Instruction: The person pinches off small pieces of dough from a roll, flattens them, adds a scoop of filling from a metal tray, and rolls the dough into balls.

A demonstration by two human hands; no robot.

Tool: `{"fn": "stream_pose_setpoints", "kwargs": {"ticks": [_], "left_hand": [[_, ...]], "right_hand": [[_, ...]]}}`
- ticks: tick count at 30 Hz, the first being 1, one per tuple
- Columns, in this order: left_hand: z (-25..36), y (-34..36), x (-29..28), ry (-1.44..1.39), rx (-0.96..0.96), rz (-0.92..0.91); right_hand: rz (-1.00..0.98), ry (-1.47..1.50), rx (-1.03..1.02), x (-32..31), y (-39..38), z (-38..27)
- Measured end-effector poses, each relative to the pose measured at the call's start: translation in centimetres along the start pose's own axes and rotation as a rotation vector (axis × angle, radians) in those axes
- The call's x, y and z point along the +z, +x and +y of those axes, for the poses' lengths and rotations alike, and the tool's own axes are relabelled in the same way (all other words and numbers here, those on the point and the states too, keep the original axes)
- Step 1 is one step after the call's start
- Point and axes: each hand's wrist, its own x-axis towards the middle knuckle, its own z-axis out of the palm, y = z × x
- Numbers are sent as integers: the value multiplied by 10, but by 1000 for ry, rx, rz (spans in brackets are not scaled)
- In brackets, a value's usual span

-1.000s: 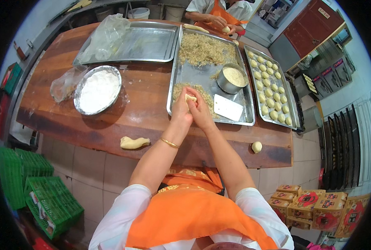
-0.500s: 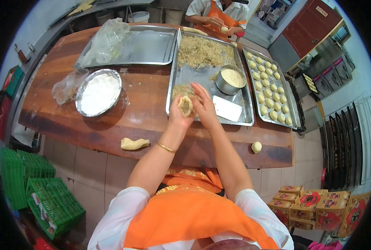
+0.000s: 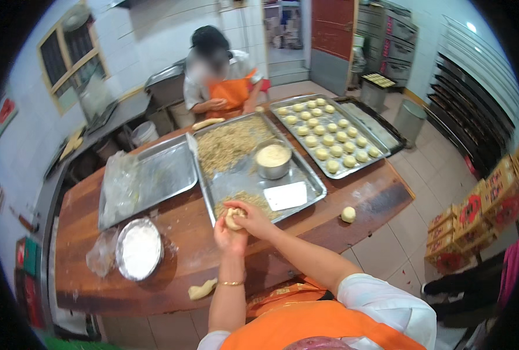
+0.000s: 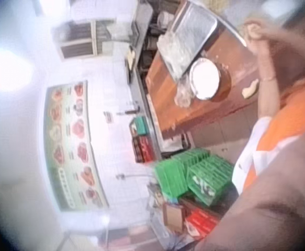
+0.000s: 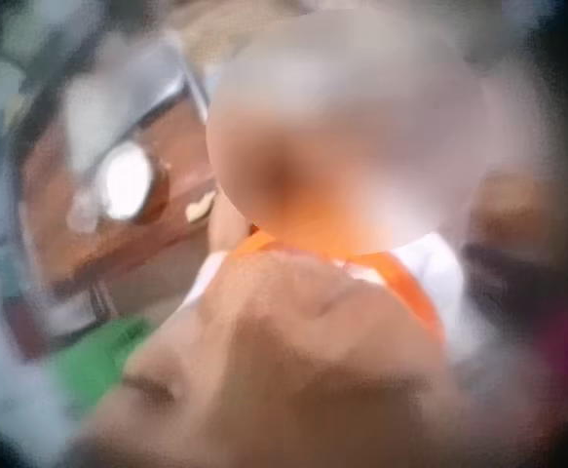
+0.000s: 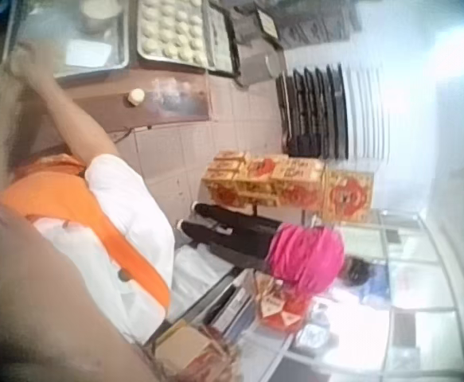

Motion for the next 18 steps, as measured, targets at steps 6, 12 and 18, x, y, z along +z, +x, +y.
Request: {"fn": "stream_pose_setpoints", "kwargs": {"ticks": [6,12,18], "left_hand": [[11,-5,-36,-82,-49,-65],[0,-18,-26,-110,-81,150],[1,-34,7,-90,-52,240]], "right_hand": [[41,-351,-128,-5,-2,-3],[445,-302,-322,-55,34,8],[436,389,-42,-83,60,-38]]}}
